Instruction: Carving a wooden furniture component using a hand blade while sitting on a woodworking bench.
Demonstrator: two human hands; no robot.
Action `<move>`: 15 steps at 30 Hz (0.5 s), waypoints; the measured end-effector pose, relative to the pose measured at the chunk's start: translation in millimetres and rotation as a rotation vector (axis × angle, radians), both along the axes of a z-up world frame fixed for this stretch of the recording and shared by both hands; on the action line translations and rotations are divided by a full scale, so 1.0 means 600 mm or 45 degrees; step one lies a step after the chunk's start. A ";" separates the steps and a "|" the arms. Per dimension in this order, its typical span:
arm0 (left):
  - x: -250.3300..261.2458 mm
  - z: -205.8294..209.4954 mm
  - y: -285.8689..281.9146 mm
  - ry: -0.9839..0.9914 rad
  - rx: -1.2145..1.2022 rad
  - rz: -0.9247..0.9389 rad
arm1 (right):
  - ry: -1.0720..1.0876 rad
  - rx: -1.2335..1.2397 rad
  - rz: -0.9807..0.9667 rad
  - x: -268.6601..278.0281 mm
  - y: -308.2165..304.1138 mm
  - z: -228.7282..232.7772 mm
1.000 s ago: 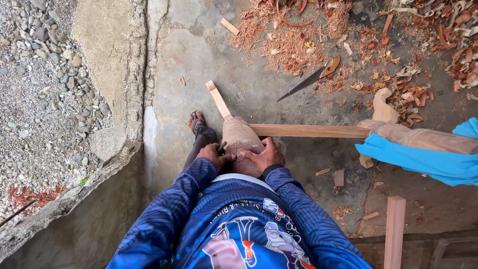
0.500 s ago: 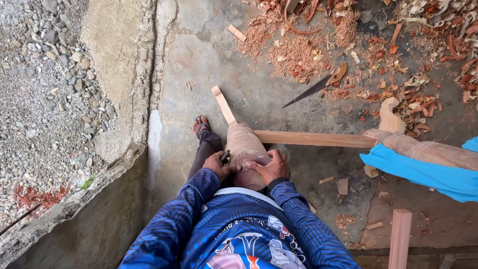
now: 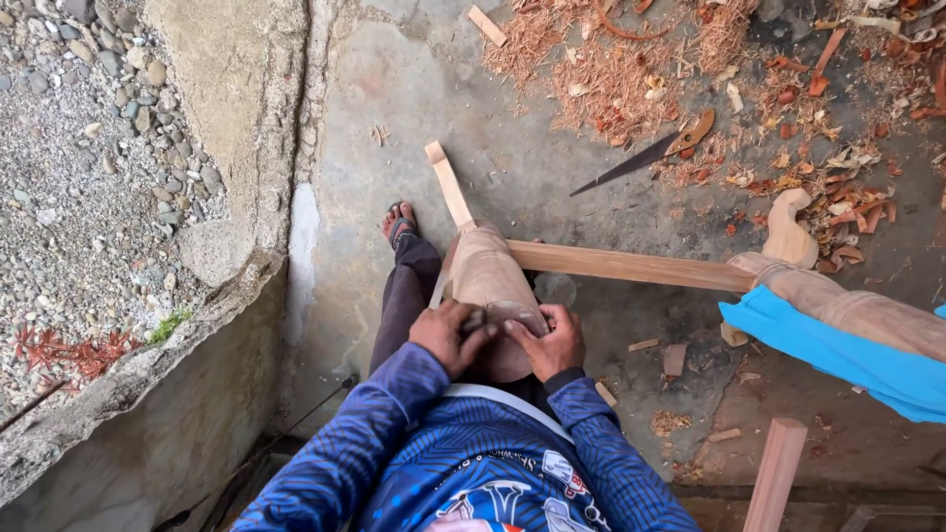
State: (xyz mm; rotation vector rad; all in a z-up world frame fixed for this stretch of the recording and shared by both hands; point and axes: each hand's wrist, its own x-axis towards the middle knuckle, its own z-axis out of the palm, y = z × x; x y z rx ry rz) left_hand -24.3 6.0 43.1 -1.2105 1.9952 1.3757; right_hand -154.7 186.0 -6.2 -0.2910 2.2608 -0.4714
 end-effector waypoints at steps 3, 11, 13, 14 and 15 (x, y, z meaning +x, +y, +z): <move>-0.032 0.024 0.015 0.411 -0.193 -0.407 | -0.152 -0.502 -0.372 0.013 0.052 -0.030; -0.124 -0.020 0.084 0.282 -0.221 -0.616 | -0.549 -0.618 -0.537 -0.036 0.053 -0.001; -0.132 -0.018 0.084 0.206 -0.228 -0.618 | -0.396 -0.711 -0.263 -0.043 0.047 -0.013; -0.136 -0.009 0.079 0.215 -0.207 -0.579 | -0.572 -0.589 -0.560 -0.048 0.039 -0.015; -0.141 0.002 0.072 0.223 -0.183 -0.540 | -0.751 -0.453 -0.853 -0.054 0.029 -0.016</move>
